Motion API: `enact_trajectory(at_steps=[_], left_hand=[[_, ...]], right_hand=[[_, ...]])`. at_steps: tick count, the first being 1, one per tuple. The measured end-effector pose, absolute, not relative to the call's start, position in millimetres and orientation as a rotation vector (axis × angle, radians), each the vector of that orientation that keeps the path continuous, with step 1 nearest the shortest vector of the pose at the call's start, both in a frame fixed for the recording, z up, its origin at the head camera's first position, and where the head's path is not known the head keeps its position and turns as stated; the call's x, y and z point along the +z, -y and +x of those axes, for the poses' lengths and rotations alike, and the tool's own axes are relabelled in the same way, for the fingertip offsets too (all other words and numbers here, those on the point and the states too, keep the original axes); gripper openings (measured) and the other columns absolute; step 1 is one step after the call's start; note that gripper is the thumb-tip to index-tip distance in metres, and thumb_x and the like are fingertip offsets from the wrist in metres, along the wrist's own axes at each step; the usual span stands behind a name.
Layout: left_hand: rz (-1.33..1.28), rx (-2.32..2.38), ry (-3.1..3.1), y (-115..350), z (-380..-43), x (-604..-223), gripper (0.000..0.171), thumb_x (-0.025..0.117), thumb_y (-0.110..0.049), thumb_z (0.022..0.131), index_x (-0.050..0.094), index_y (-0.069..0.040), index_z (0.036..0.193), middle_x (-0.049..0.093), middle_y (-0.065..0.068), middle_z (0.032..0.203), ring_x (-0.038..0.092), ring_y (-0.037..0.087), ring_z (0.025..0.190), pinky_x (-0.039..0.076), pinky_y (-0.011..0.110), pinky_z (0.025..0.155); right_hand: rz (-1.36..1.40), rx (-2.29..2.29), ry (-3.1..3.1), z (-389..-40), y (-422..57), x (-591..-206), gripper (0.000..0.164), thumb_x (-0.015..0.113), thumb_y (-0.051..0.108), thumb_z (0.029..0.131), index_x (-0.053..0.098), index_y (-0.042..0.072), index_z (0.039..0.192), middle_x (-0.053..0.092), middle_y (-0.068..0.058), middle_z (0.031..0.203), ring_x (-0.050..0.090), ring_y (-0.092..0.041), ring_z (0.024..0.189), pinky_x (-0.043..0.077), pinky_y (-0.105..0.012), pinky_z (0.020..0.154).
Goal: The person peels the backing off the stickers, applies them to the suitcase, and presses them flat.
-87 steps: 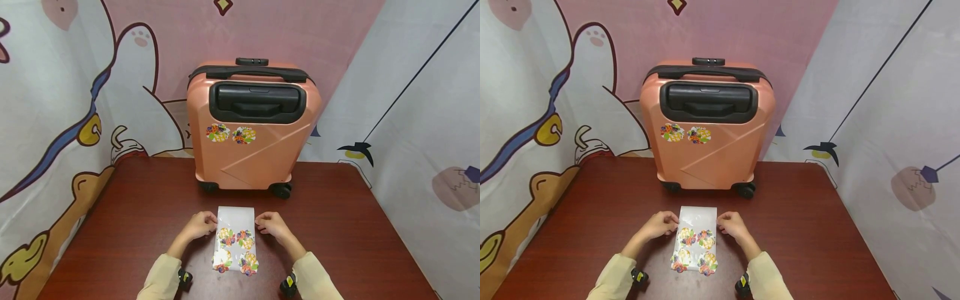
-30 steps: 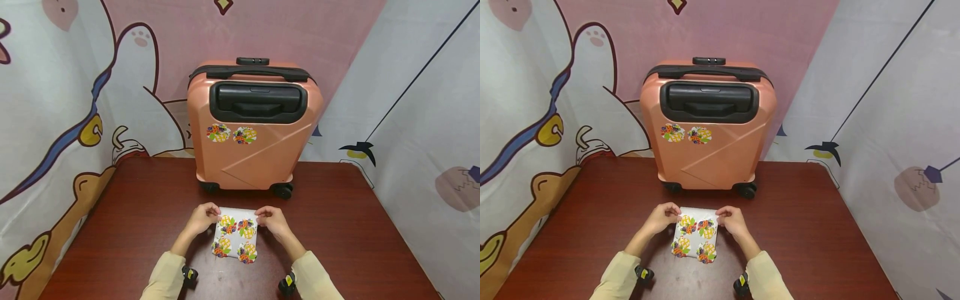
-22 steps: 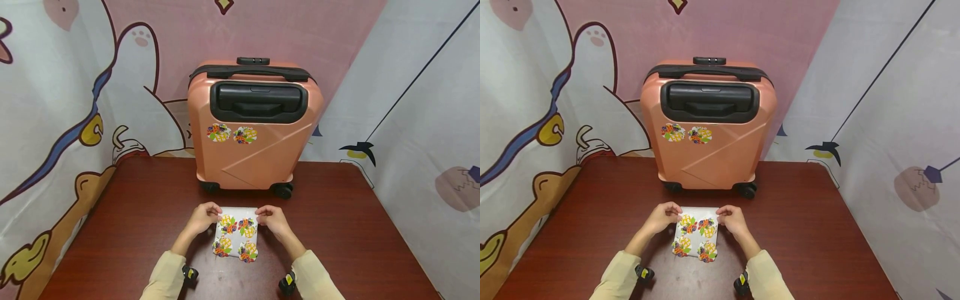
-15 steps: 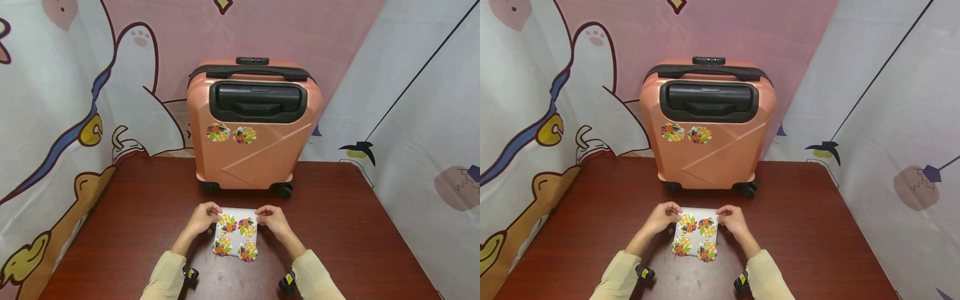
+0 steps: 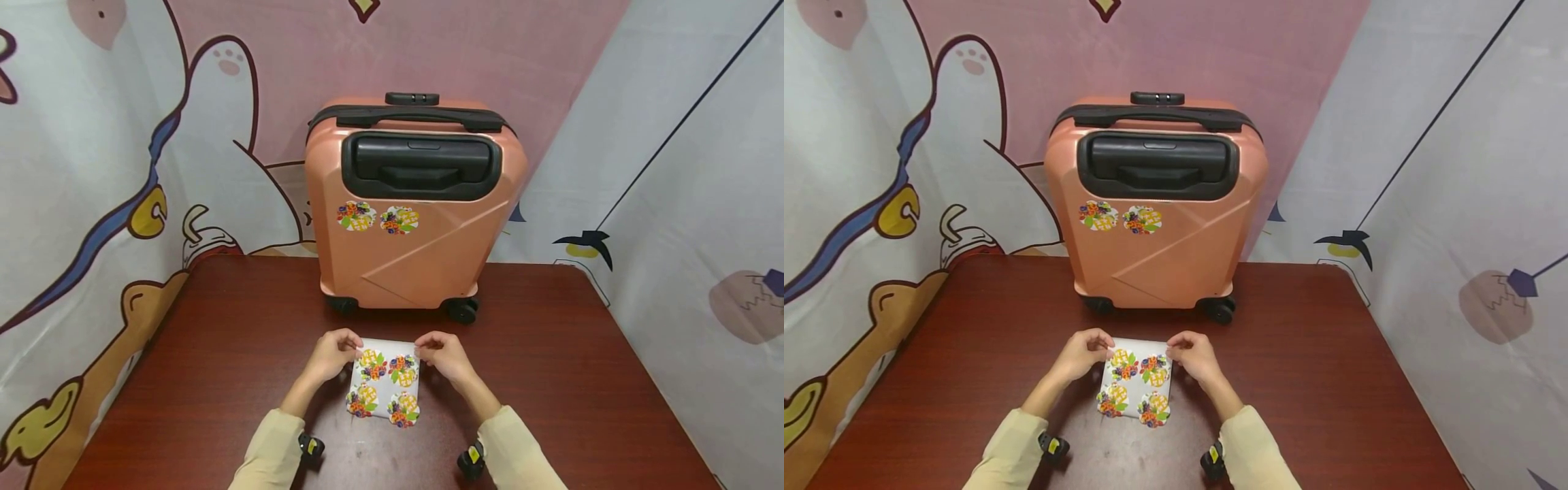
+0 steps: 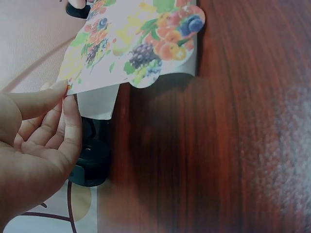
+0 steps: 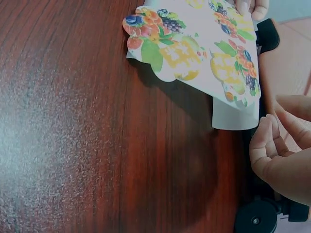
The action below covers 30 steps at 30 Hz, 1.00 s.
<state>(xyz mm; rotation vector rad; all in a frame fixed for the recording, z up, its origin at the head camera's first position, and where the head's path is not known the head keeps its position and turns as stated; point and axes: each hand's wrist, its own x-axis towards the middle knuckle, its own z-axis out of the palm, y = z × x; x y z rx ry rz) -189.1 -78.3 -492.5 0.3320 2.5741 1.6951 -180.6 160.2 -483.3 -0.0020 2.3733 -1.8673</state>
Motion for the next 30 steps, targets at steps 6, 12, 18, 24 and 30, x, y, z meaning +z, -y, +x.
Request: enact_trajectory(at_steps=[6, 12, 18, 24, 30], left_hand=[[0.324, 1.691, -2.590, 77.3, -188.5, -488.7, 0.011, 0.069, 0.005, 0.073, 0.063, -0.004, 0.077, 0.062, 0.003, 0.071, 0.057, 0.013, 0.065, 0.045, 0.024, 0.057], [0.295, 1.691, -2.592, 76.3, -187.2, -486.3, 0.011, 0.070, 0.004, 0.073, 0.064, -0.006, 0.076, 0.062, 0.002, 0.070, 0.057, 0.014, 0.065, 0.045, 0.025, 0.057], [0.300, 1.691, -2.594, 76.6, -186.9, -487.4, 0.012, 0.070, 0.004, 0.073, 0.063, -0.006, 0.076, 0.062, 0.002, 0.070, 0.057, 0.015, 0.065, 0.045, 0.026, 0.057], [0.303, 1.675, -2.596, 76.9, -188.7, -489.7, 0.011, 0.070, 0.004, 0.073, 0.063, -0.005, 0.076, 0.062, 0.002, 0.070, 0.057, 0.014, 0.064, 0.045, 0.025, 0.056], [0.345, 1.645, -2.616, 77.0, -193.5, -490.2, 0.009, 0.070, 0.003, 0.075, 0.063, -0.003, 0.078, 0.062, 0.004, 0.071, 0.056, 0.013, 0.063, 0.046, 0.025, 0.056]], right_hand=[[-0.096, -1.771, -2.431, -178.1, -153.7, -480.9, 0.014, 0.069, -0.005, 0.075, 0.064, -0.008, 0.087, 0.058, -0.008, 0.071, 0.051, -0.017, 0.061, 0.044, -0.029, 0.054], [-0.139, -1.688, -2.500, -176.0, -151.6, -481.4, 0.013, 0.071, -0.005, 0.071, 0.064, -0.006, 0.083, 0.054, -0.004, 0.068, 0.048, -0.011, 0.060, 0.041, -0.022, 0.053], [-0.154, -1.668, -2.518, -175.7, -151.9, -485.3, 0.009, 0.070, -0.006, 0.072, 0.063, -0.005, 0.077, 0.055, -0.004, 0.066, 0.047, -0.011, 0.057, 0.040, -0.022, 0.051], [-0.171, -1.675, -2.522, -175.8, -151.9, -486.2, 0.007, 0.067, -0.008, 0.074, 0.061, -0.004, 0.074, 0.057, -0.005, 0.066, 0.049, -0.012, 0.058, 0.043, -0.024, 0.052], [-0.177, -1.661, -2.531, -176.4, -153.0, -487.8, 0.006, 0.064, -0.009, 0.077, 0.062, -0.004, 0.075, 0.058, -0.007, 0.069, 0.049, -0.013, 0.058, 0.044, -0.027, 0.052]])
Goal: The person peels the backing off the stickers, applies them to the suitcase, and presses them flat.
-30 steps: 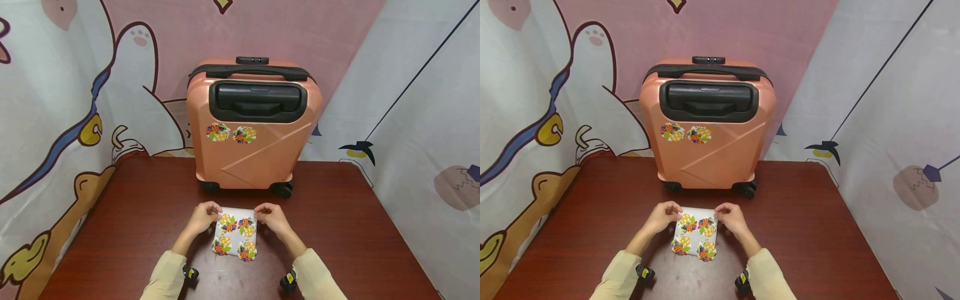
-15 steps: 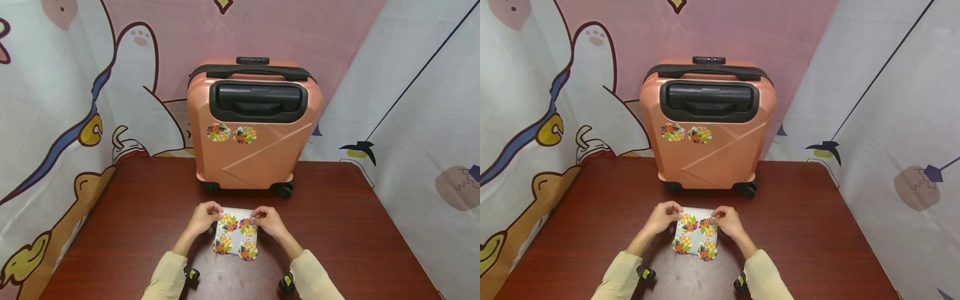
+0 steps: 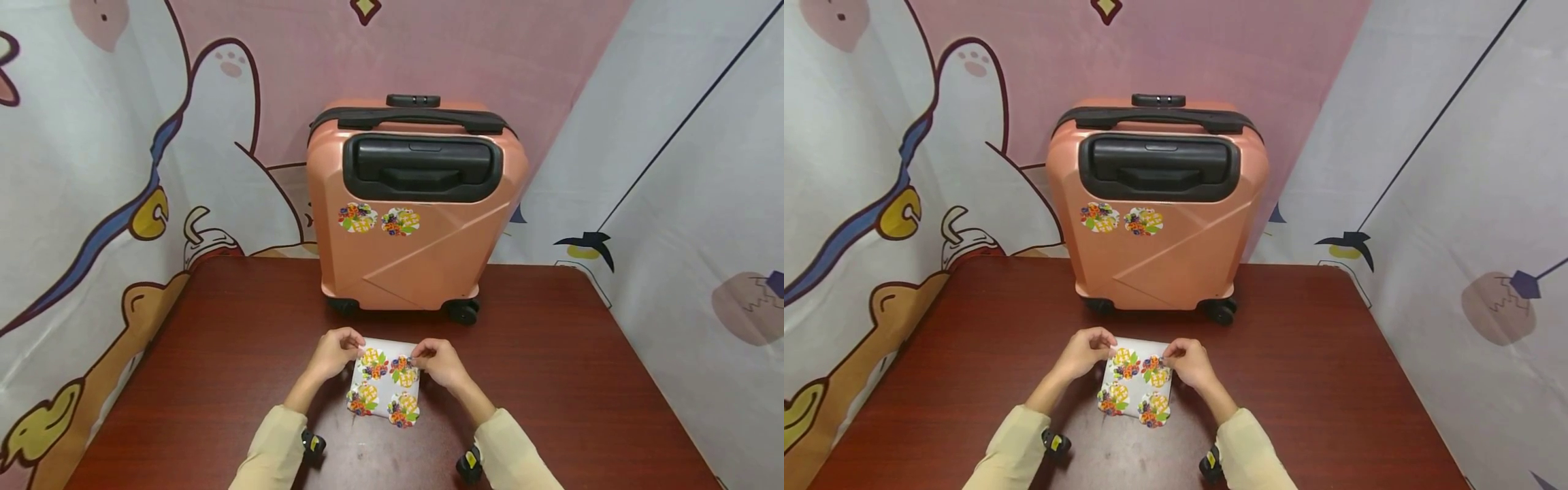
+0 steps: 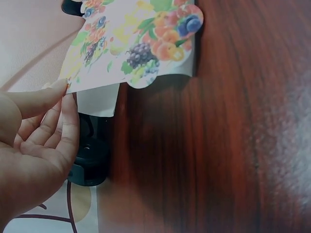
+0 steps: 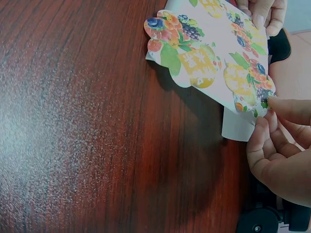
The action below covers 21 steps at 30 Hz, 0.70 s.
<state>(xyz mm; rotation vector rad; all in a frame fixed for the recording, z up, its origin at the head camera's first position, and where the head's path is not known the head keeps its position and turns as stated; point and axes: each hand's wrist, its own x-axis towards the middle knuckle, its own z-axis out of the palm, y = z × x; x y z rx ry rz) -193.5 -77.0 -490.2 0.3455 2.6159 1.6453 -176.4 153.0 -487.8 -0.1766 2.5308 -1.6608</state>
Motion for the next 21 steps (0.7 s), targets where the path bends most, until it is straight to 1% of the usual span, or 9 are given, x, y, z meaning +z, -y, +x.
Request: enact_trajectory(at_steps=[5, 7, 15, 19, 21], left_hand=[[0.335, 1.636, -2.606, 77.3, -196.1, -491.8, 0.009, 0.069, 0.004, 0.075, 0.063, -0.002, 0.079, 0.063, 0.004, 0.072, 0.056, 0.012, 0.063, 0.046, 0.025, 0.056], [0.326, 1.629, -2.602, 77.4, -196.5, -492.8, 0.009, 0.069, 0.004, 0.075, 0.063, -0.002, 0.079, 0.062, 0.004, 0.072, 0.056, 0.012, 0.064, 0.046, 0.025, 0.056], [0.291, 1.599, -2.613, 79.4, -196.6, -496.2, 0.011, 0.070, 0.006, 0.073, 0.063, -0.001, 0.078, 0.062, 0.004, 0.070, 0.055, 0.011, 0.059, 0.046, 0.024, 0.053], [0.299, 1.578, -2.616, 81.5, -196.3, -495.7, 0.012, 0.070, 0.005, 0.072, 0.063, 0.000, 0.079, 0.061, 0.005, 0.070, 0.055, 0.012, 0.059, 0.046, 0.025, 0.052], [0.310, 1.560, -2.614, 82.7, -196.1, -494.9, 0.012, 0.071, 0.005, 0.071, 0.063, 0.000, 0.080, 0.061, 0.005, 0.070, 0.056, 0.012, 0.060, 0.047, 0.025, 0.053]], right_hand=[[-0.200, -1.670, -2.518, -175.6, -154.2, -489.2, 0.006, 0.065, -0.008, 0.077, 0.061, -0.004, 0.075, 0.058, -0.008, 0.069, 0.049, -0.014, 0.059, 0.043, -0.027, 0.051], [-0.201, -1.668, -2.514, -175.5, -154.6, -489.5, 0.006, 0.065, -0.008, 0.077, 0.061, -0.004, 0.075, 0.057, -0.008, 0.068, 0.049, -0.015, 0.058, 0.045, -0.030, 0.051], [-0.189, -1.669, -2.486, -175.1, -158.2, -487.8, 0.005, 0.064, -0.009, 0.077, 0.061, -0.005, 0.075, 0.058, -0.008, 0.069, 0.053, -0.028, 0.060, 0.047, -0.042, 0.052], [-0.171, -1.685, -2.458, -175.5, -161.0, -484.6, 0.007, 0.062, -0.011, 0.077, 0.062, -0.004, 0.075, 0.059, -0.010, 0.070, 0.054, -0.029, 0.061, 0.048, -0.045, 0.055], [-0.163, -1.685, -2.447, -175.7, -162.1, -483.2, 0.006, 0.062, -0.010, 0.077, 0.061, -0.004, 0.076, 0.059, -0.010, 0.070, 0.054, -0.028, 0.062, 0.048, -0.046, 0.056]])
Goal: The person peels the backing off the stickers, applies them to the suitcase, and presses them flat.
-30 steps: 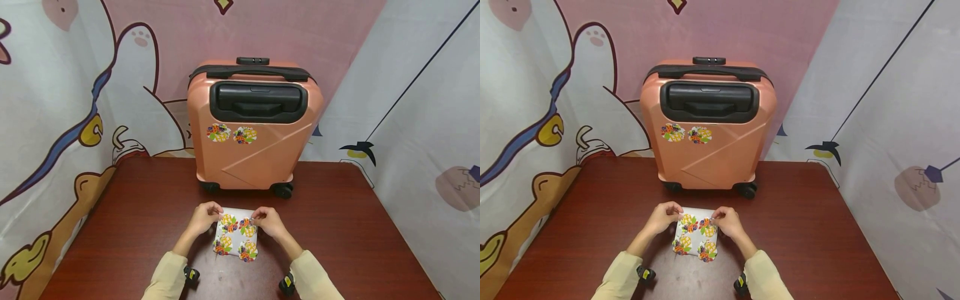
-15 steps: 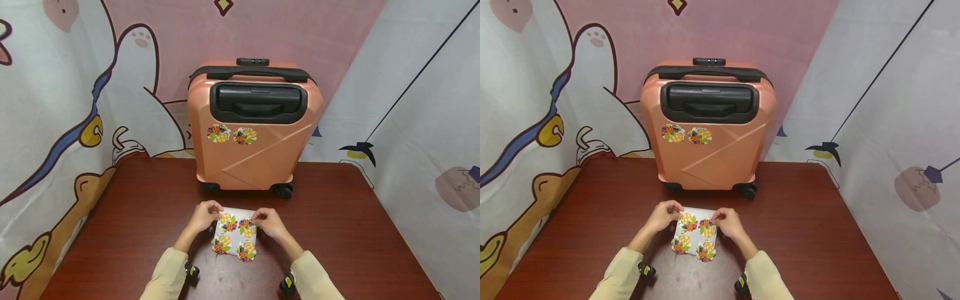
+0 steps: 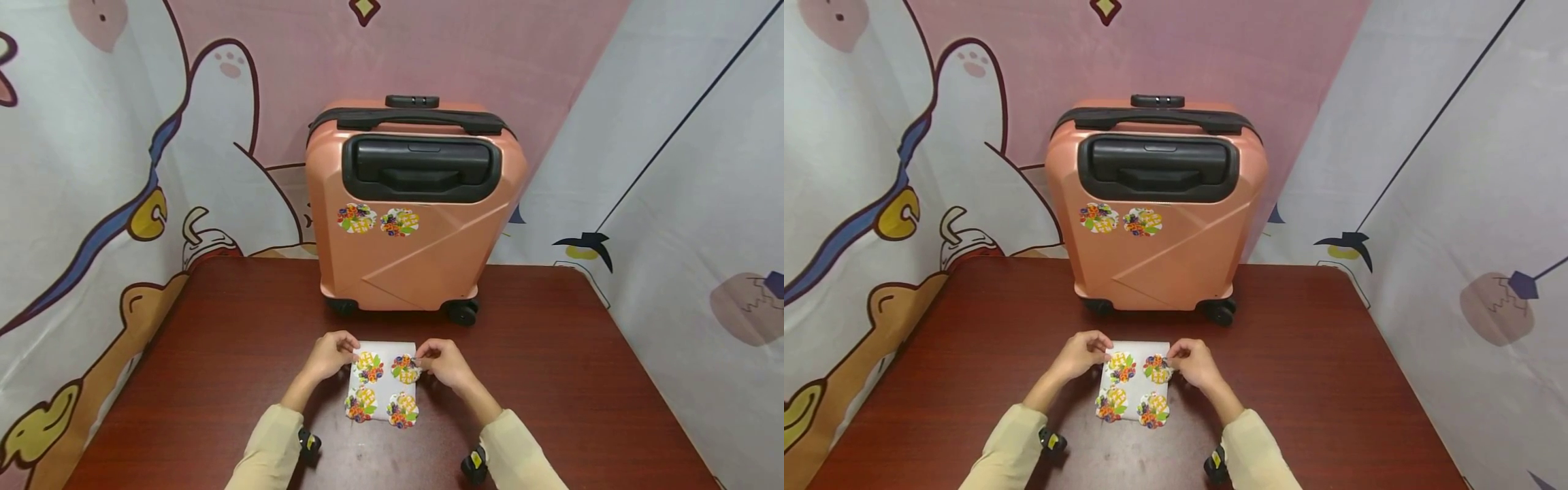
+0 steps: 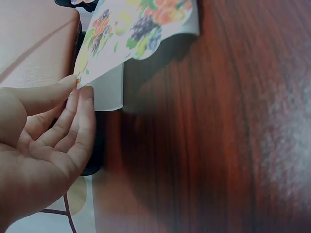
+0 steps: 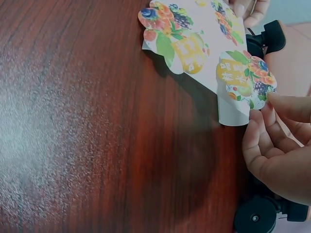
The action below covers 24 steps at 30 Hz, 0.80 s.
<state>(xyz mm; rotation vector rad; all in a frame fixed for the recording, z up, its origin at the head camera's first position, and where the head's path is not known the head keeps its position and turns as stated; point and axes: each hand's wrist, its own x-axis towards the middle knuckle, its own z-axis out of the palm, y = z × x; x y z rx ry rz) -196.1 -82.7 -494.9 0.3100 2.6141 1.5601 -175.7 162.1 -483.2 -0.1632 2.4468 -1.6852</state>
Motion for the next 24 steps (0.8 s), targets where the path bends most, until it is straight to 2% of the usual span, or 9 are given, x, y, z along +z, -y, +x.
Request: enact_trajectory(at_steps=[8, 17, 21, 24], left_hand=[[0.343, 1.477, -2.593, 90, -195, -491, 0.014, 0.073, 0.000, 0.071, 0.064, -0.001, 0.082, 0.062, 0.005, 0.073, 0.059, 0.016, 0.065, 0.048, 0.027, 0.058], [0.314, 1.451, -2.645, 95, -198, -478, 0.010, 0.070, -0.002, 0.076, 0.065, -0.003, 0.084, 0.062, 0.003, 0.076, 0.057, 0.013, 0.065, 0.046, 0.028, 0.060], [0.351, 1.443, -2.680, 91, -199, -473, 0.010, 0.070, -0.002, 0.076, 0.065, -0.002, 0.084, 0.062, 0.002, 0.075, 0.057, 0.014, 0.067, 0.046, 0.029, 0.062], [0.411, 1.458, -2.668, 86, -199, -469, 0.009, 0.069, -0.002, 0.077, 0.065, 0.000, 0.085, 0.062, 0.003, 0.075, 0.057, 0.016, 0.067, 0.046, 0.028, 0.060]], right_hand=[[-0.188, -1.671, -2.436, -176, -163, -480, 0.006, 0.060, -0.010, 0.078, 0.061, -0.004, 0.076, 0.059, -0.010, 0.072, 0.055, -0.029, 0.063, 0.048, -0.047, 0.058], [-0.241, -1.673, -2.429, -180, -164, -472, 0.005, 0.062, -0.011, 0.076, 0.061, -0.007, 0.078, 0.058, -0.009, 0.068, 0.055, -0.019, 0.060, 0.049, -0.043, 0.057], [-0.244, -1.676, -2.437, -183, -164, -468, 0.005, 0.061, -0.011, 0.075, 0.060, -0.009, 0.079, 0.058, -0.011, 0.068, 0.055, -0.020, 0.060, 0.049, -0.040, 0.056], [-0.245, -1.683, -2.434, -186, -163, -467, 0.005, 0.061, -0.011, 0.075, 0.060, -0.010, 0.080, 0.058, -0.014, 0.069, 0.056, -0.023, 0.062, 0.050, -0.041, 0.057]])
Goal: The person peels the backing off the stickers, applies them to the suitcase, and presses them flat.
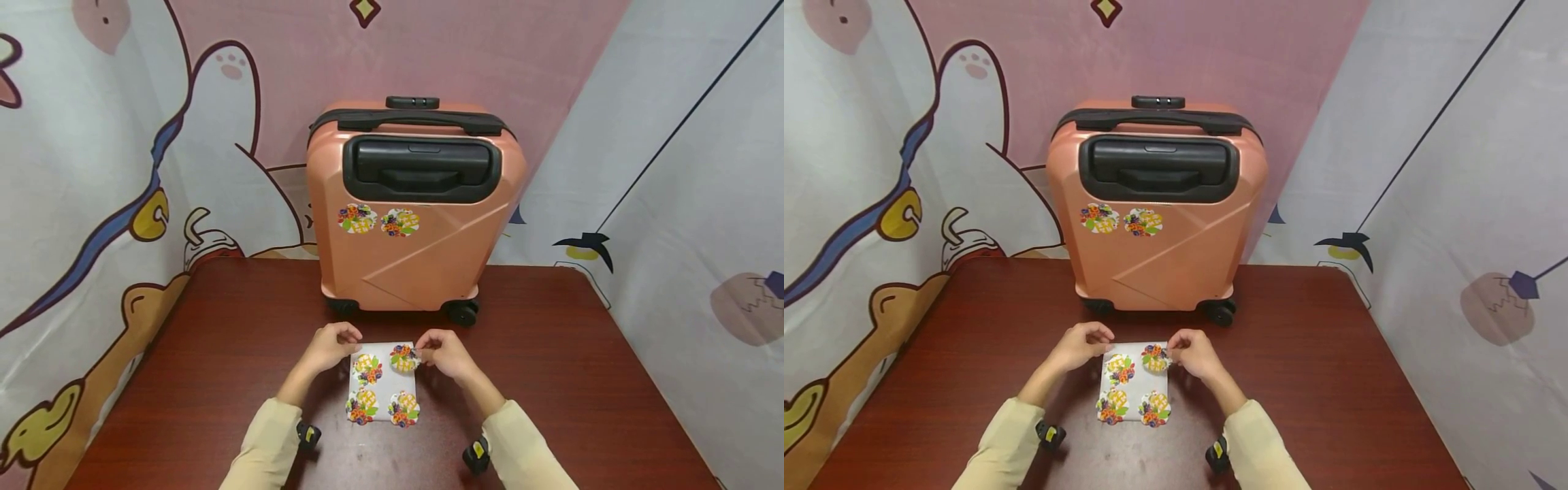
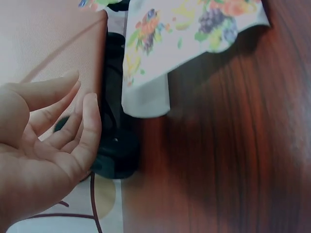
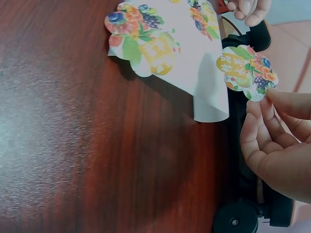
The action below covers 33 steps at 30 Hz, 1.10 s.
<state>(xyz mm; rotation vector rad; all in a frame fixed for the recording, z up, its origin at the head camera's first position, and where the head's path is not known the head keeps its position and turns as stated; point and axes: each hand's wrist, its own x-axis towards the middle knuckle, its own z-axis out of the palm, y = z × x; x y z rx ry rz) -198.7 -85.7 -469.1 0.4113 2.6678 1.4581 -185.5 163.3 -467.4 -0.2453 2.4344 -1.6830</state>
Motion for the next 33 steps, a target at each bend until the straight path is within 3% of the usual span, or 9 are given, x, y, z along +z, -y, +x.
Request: enact_trajectory(at_steps=[9, 13, 17, 23, 33], left_hand=[[0.551, 1.503, -2.585, 67, -196, -467, 0.006, 0.066, -0.002, 0.078, 0.065, -0.001, 0.084, 0.063, 0.005, 0.074, 0.057, 0.013, 0.066, 0.046, 0.025, 0.059], [0.564, 1.517, -2.544, 63, -194, -469, 0.004, 0.065, -0.004, 0.080, 0.065, -0.002, 0.084, 0.062, 0.004, 0.073, 0.057, 0.014, 0.065, 0.045, 0.025, 0.059], [0.566, 1.543, -2.509, 59, -192, -471, 0.004, 0.064, -0.005, 0.082, 0.065, -0.002, 0.082, 0.063, 0.006, 0.072, 0.059, 0.020, 0.064, 0.046, 0.024, 0.056], [0.569, 1.568, -2.493, 55, -191, -471, 0.007, 0.063, -0.006, 0.082, 0.064, 0.000, 0.080, 0.062, 0.007, 0.069, 0.061, 0.027, 0.064, 0.046, 0.022, 0.054], [0.567, 1.584, -2.531, 52, -190, -467, 0.008, 0.063, -0.006, 0.083, 0.062, 0.001, 0.079, 0.061, 0.007, 0.068, 0.060, 0.027, 0.060, 0.043, 0.022, 0.051]], right_hand=[[-0.455, -1.781, -2.392, -188, -162, -459, 0.008, 0.063, -0.007, 0.076, 0.061, 0.000, 0.074, 0.057, -0.006, 0.065, 0.056, -0.016, 0.057, 0.050, -0.036, 0.053], [-0.377, -1.732, -2.411, -190, -158, -457, 0.004, 0.064, -0.008, 0.076, 0.061, -0.006, 0.076, 0.059, -0.010, 0.066, 0.057, -0.018, 0.058, 0.051, -0.040, 0.056], [-0.304, -1.702, -2.419, -189, -155, -450, 0.004, 0.062, -0.012, 0.075, 0.060, -0.011, 0.079, 0.059, -0.015, 0.068, 0.056, -0.018, 0.059, 0.051, -0.036, 0.056], [-0.328, -1.719, -2.400, -181, -148, -430, 0.006, 0.059, -0.015, 0.075, 0.056, -0.017, 0.080, 0.058, -0.023, 0.070, 0.056, -0.024, 0.061, 0.050, -0.044, 0.059], [-0.317, -1.731, -2.401, -191, -151, -447, 0.006, 0.061, -0.013, 0.074, 0.060, -0.012, 0.080, 0.059, -0.013, 0.067, 0.056, -0.018, 0.058, 0.051, -0.044, 0.058]])
